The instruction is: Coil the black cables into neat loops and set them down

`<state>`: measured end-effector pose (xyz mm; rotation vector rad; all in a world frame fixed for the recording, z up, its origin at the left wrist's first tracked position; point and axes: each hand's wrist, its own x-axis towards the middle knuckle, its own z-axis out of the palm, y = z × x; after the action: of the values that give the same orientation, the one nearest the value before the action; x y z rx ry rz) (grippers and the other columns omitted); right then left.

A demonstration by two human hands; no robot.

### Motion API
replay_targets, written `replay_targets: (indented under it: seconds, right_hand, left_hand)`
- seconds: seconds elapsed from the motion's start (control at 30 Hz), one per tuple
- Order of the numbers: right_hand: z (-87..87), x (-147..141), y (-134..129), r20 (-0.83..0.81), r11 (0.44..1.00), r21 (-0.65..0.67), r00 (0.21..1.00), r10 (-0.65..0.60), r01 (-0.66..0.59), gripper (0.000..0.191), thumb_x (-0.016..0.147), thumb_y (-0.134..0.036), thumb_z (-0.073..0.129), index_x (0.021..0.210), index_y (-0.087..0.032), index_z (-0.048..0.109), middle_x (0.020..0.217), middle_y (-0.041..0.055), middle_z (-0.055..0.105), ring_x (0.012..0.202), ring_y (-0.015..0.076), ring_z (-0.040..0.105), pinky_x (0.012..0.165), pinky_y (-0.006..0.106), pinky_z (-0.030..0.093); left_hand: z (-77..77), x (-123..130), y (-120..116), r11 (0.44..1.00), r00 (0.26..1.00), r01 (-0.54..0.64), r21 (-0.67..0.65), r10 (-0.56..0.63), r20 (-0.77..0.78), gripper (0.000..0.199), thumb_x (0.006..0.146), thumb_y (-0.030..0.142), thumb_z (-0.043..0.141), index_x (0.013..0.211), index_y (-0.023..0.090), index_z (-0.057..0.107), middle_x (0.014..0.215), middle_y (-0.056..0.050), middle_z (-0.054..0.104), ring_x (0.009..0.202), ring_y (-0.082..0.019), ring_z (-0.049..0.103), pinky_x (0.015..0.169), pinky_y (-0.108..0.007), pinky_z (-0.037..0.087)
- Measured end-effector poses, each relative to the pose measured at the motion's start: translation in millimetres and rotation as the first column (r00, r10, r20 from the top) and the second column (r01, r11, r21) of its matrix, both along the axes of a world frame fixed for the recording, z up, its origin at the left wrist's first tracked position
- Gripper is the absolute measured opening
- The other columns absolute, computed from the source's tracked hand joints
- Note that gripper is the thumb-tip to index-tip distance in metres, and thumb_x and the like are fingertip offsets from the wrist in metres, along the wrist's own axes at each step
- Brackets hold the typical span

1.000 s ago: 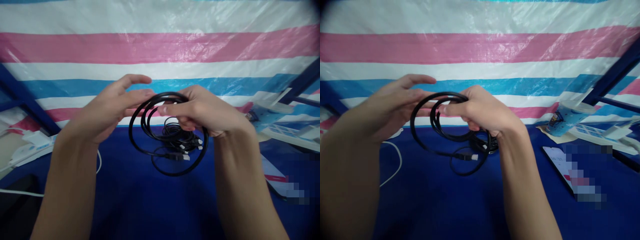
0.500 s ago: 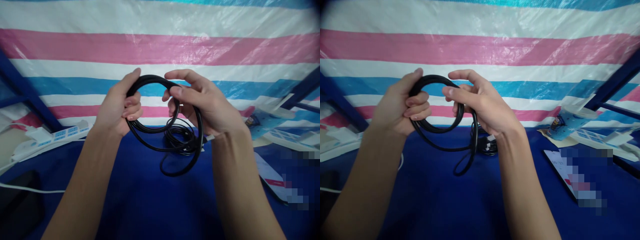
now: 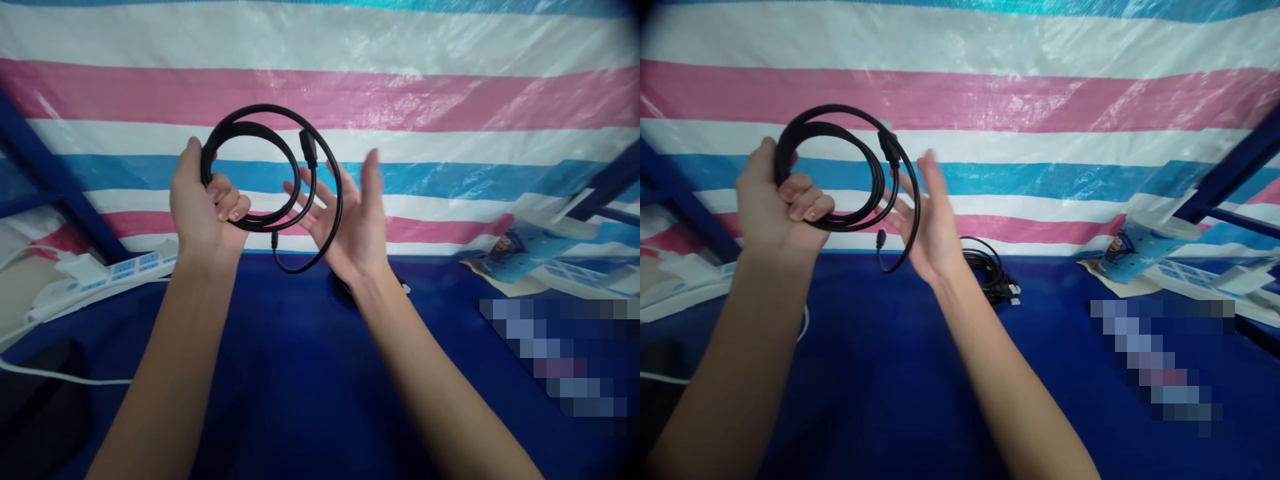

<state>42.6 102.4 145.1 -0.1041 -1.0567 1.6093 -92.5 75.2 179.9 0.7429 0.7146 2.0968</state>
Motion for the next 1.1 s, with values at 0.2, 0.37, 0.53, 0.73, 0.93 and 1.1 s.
replay_targets:
  seconds: [0.2,0.37,0.53,0.73,0.93,1.1]
  right_hand:
    - [0.7,-17,-7,0.104,0.994,-0.091,0.994,-0.046,0.055,0.013,0.085,-0.024,0.057,0.091,-0.018,0.047,0.070,-0.0003,0.062,0.058,0.0121,0.064,0.057,0.022,0.051]
    - [8.9,-7,-2,0.061,0.951,-0.153,0.963,-0.264,0.270,0.014,0.082,-0.005,0.042,0.086,-0.017,0.047,0.044,-0.0123,0.025,0.032,0.0031,0.027,0.043,0.017,0.037]
    - [16.0,16,2,0.292,0.943,-0.011,0.904,-0.314,0.331,0.020,0.073,-0.004,0.041,0.085,-0.015,0.053,0.046,-0.0116,0.019,0.034,0.0029,0.016,0.038,0.019,0.033]
    - [18.1,26,-4,0.454,0.873,0.351,0.753,-0.476,0.339,0.015,0.077,-0.013,0.046,0.085,-0.017,0.059,0.059,-0.0052,0.039,0.037,0.0027,0.026,0.035,0.019,0.035]
    - [24.1,26,-17,0.424,0.712,0.625,0.627,-0.653,0.319,0.031,0.092,-0.042,0.049,0.115,-0.024,0.058,0.086,-0.0005,0.059,0.051,0.0057,0.047,0.045,0.017,0.040]
    - [21.8,21,-20,0.323,0.608,0.663,0.566,-0.759,0.436,0.028,0.095,-0.042,0.043,0.100,-0.022,0.063,0.078,-0.0003,0.058,0.068,0.0099,0.059,0.054,0.016,0.042]
  left_hand:
    - [1.3,22,-2,0.990,0.991,0.135,0.040,-0.134,-0.019,0.045,0.095,0.032,0.038,0.053,0.019,0.028,0.038,0.007,0.017,0.030,-0.004,0.012,0.033,-0.022,0.012]
    - [-4.4,43,-5,0.944,0.940,0.330,-0.013,-0.330,-0.087,0.048,0.093,0.047,0.035,0.055,0.019,0.038,0.035,0.008,0.014,0.028,-0.005,0.012,0.031,-0.020,0.019]
    - [-7.2,40,-2,0.916,0.881,0.384,-0.117,-0.401,-0.252,0.020,0.090,0.032,0.050,0.075,0.019,0.053,0.043,0.009,0.028,0.029,-0.004,0.025,0.037,-0.018,0.036]
    - [-3.1,22,0,0.865,0.829,0.452,-0.218,-0.497,-0.257,0.050,0.091,0.054,0.034,0.056,0.019,0.035,0.040,0.009,0.014,0.029,-0.003,0.007,0.026,-0.017,0.009]
    - [-14.3,25,8,0.925,0.871,0.322,-0.202,-0.373,-0.320,0.033,0.087,0.037,0.043,0.063,0.017,0.055,0.040,0.009,0.012,0.029,-0.004,0.009,0.028,-0.018,0.014]
    - [-20.5,23,14,0.962,0.897,0.226,-0.157,-0.268,-0.352,0.042,0.084,0.042,0.049,0.051,0.019,0.043,0.042,0.007,0.018,0.029,-0.004,0.014,0.030,-0.021,0.014]
